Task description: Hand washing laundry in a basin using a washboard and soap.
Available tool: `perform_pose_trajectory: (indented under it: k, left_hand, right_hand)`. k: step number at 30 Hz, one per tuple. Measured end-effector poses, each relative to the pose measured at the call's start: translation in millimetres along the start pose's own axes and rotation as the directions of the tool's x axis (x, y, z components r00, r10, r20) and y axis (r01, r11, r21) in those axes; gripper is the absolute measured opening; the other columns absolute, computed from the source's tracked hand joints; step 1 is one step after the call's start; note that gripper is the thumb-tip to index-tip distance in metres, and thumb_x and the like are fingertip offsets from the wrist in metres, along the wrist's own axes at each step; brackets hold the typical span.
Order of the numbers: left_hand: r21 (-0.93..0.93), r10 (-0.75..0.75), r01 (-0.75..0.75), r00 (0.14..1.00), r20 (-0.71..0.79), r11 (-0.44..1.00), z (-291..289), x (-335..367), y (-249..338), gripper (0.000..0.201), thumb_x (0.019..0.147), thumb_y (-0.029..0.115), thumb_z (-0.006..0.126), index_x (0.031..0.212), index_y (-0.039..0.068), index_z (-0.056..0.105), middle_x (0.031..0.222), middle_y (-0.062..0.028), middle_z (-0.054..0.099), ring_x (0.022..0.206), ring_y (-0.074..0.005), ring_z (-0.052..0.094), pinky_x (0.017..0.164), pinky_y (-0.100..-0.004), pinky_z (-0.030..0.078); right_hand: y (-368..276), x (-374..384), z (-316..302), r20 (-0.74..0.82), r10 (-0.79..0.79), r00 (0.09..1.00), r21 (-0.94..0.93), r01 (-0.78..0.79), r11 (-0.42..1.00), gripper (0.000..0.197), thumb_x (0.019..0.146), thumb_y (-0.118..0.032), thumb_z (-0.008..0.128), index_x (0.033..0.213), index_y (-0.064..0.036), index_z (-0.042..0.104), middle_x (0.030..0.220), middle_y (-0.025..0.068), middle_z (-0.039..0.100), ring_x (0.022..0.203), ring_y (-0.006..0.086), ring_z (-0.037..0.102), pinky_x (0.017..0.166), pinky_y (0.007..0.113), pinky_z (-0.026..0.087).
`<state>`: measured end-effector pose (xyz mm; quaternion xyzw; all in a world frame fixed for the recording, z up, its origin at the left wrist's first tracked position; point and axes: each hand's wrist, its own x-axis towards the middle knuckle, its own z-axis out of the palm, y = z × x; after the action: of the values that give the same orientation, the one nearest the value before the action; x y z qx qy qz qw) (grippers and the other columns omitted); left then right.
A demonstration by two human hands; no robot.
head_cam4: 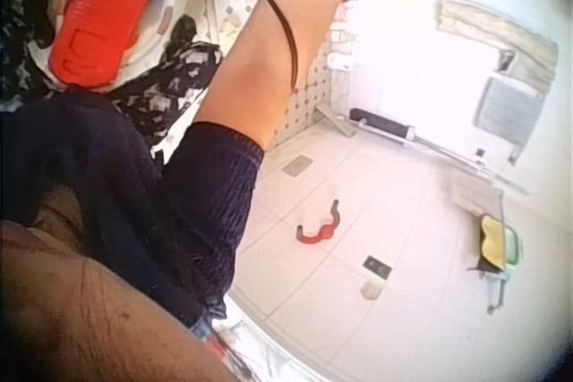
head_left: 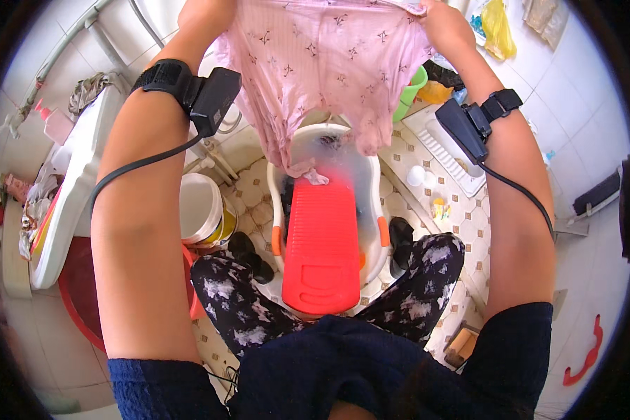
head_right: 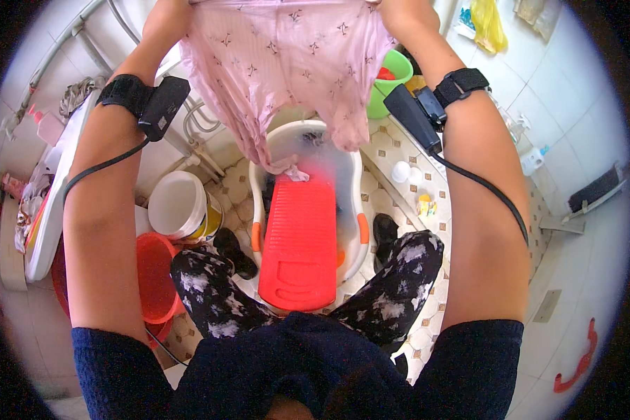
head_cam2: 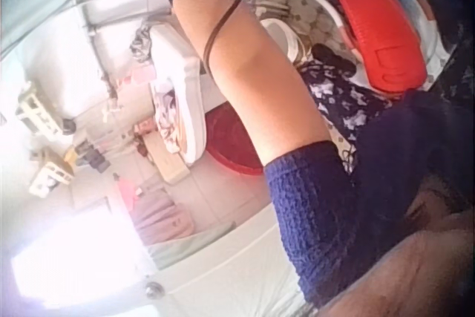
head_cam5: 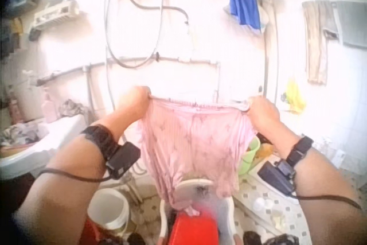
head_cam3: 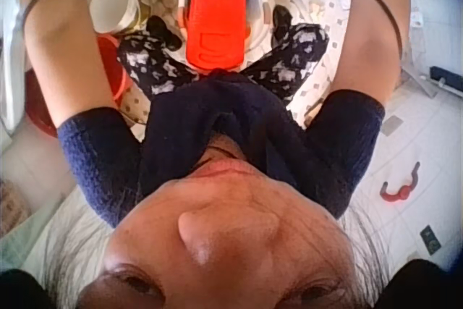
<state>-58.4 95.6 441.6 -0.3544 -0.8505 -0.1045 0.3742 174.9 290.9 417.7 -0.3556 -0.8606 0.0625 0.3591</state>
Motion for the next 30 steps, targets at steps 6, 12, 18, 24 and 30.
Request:
perform_pose_trajectory:
  k: [6, 12, 18, 24, 30]
  left_hand:
    - [0.246, 0.196, -0.274, 0.933, 0.302, 0.93, 48.9, 28.9, -24.0, 0.018, 0.078, 0.01, 0.045, 0.08, -0.001, 0.059, 0.079, -0.0198, 0.06, 0.074, -0.0315, 0.06, 0.066, -0.04, 0.048]
    - [-0.748, -0.31, 0.618, 0.779, 0.545, 0.241, 54.7, 55.9, 25.3, 0.019, 0.084, 0.01, 0.04, 0.073, 0.003, 0.053, 0.059, -0.0109, 0.05, 0.046, -0.0268, 0.052, 0.04, -0.0413, 0.046]
    - [-0.955, 0.029, 0.115, 0.993, 0.111, -0.274, -1.1, 105.4, 18.9, 0.017, 0.079, 0.002, 0.038, 0.084, -0.006, 0.053, 0.078, -0.0185, 0.057, 0.067, -0.0282, 0.055, 0.056, -0.0379, 0.045]
    - [-0.986, -0.087, 0.062, 0.993, 0.077, -0.157, 0.0, 69.0, 23.1, 0.014, 0.079, 0.002, 0.042, 0.086, -0.003, 0.054, 0.076, -0.0148, 0.057, 0.068, -0.0249, 0.055, 0.058, -0.0352, 0.045]
    - [-0.924, -0.038, 0.137, 0.991, 0.132, 0.358, 25.6, -54.7, 6.7, 0.022, 0.079, -0.001, 0.046, 0.1, 0.004, 0.049, 0.082, -0.0125, 0.06, 0.069, -0.0201, 0.057, 0.059, -0.0322, 0.047]
  right_hand:
    - [16.5, 4.0, 39.3, 0.068, 0.042, 0.997, -0.03, -0.04, 0.999, 0.03, 0.076, -0.03, 0.054, 0.087, -0.0036, 0.063, 0.089, 0.0212, 0.06, 0.084, 0.0352, 0.058, 0.069, 0.042, 0.047]
    - [42.4, 46.5, 70.2, 0.266, 0.132, 0.955, 0.759, -0.291, 0.582, 0.01, 0.076, -0.009, 0.053, 0.073, -0.0006, 0.057, 0.06, 0.0087, 0.052, 0.054, 0.0217, 0.05, 0.051, 0.034, 0.044]
    - [-16.2, 61.7, 16.5, 0.188, -0.052, 0.981, 0.952, -0.169, 0.255, 0.009, 0.077, -0.006, 0.05, 0.077, -0.0046, 0.058, 0.068, 0.0073, 0.056, 0.062, 0.0174, 0.052, 0.056, 0.029, 0.043]
    - [-25.7, 25.4, 5.2, 0.044, -0.224, 0.974, 0.97, 0.012, 0.245, 0.014, 0.079, -0.006, 0.048, 0.087, -0.0035, 0.059, 0.078, 0.0065, 0.059, 0.07, 0.016, 0.055, 0.061, 0.031, 0.045]
    - [-18.0, -53.9, 37.1, 0.257, -0.168, 0.952, 0.664, -0.048, 0.747, 0.023, 0.077, -0.012, 0.052, 0.096, -0.0028, 0.058, 0.081, 0.0095, 0.061, 0.073, 0.0176, 0.057, 0.062, 0.031, 0.047]
